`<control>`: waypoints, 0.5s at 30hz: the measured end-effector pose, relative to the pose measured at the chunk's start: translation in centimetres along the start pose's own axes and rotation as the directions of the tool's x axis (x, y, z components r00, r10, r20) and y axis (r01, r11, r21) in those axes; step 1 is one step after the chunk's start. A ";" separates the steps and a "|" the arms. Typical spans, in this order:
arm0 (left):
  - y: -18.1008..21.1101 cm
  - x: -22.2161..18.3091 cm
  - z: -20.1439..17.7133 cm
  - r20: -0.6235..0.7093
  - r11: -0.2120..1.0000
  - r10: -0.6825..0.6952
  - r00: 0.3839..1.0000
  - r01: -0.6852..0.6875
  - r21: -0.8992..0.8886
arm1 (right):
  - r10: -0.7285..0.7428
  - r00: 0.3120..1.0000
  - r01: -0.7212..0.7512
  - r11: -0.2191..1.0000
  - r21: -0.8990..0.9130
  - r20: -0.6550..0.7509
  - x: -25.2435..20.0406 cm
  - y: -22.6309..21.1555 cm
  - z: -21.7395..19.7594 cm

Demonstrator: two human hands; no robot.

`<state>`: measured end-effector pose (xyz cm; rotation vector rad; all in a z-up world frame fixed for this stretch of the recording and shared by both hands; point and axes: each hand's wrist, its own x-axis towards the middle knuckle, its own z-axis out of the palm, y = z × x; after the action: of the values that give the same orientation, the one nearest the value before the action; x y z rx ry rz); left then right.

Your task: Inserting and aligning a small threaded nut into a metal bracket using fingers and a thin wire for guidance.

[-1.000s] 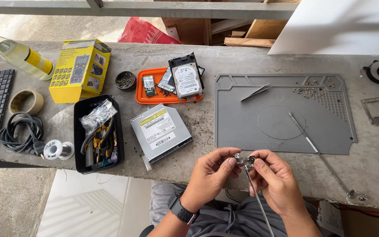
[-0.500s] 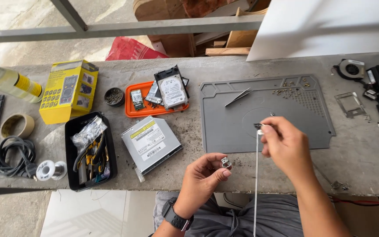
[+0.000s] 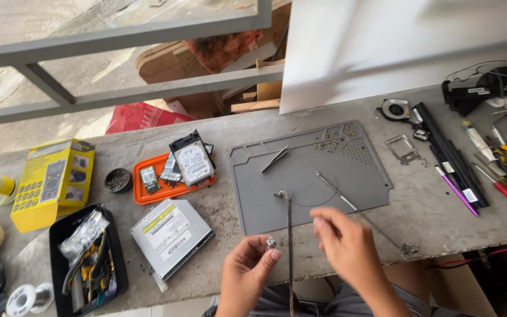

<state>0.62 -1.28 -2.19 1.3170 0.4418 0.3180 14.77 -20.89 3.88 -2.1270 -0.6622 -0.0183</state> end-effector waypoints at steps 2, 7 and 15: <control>0.5 -0.6 1.6 0.016 1.000 0.013 1.000 -0.013 0.015 | 0.001 1.000 -0.002 0.997 0.075 0.010 -3.4 -0.5 -0.5; 3.3 -1.1 5.4 0.286 0.936 -0.016 0.958 -0.086 0.341 | 0.022 1.000 -0.018 0.913 0.408 -0.006 -7.4 -1.5 -1.2; -0.7 0.8 9.5 0.264 0.920 0.001 0.965 -0.104 0.377 | -0.112 0.983 0.145 0.962 0.233 -0.149 -7.0 0.8 -4.9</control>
<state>5.88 -9.22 -1.16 1.7370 0.2526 0.0988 10.25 -28.12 4.52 -1.8276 -0.6850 -0.1433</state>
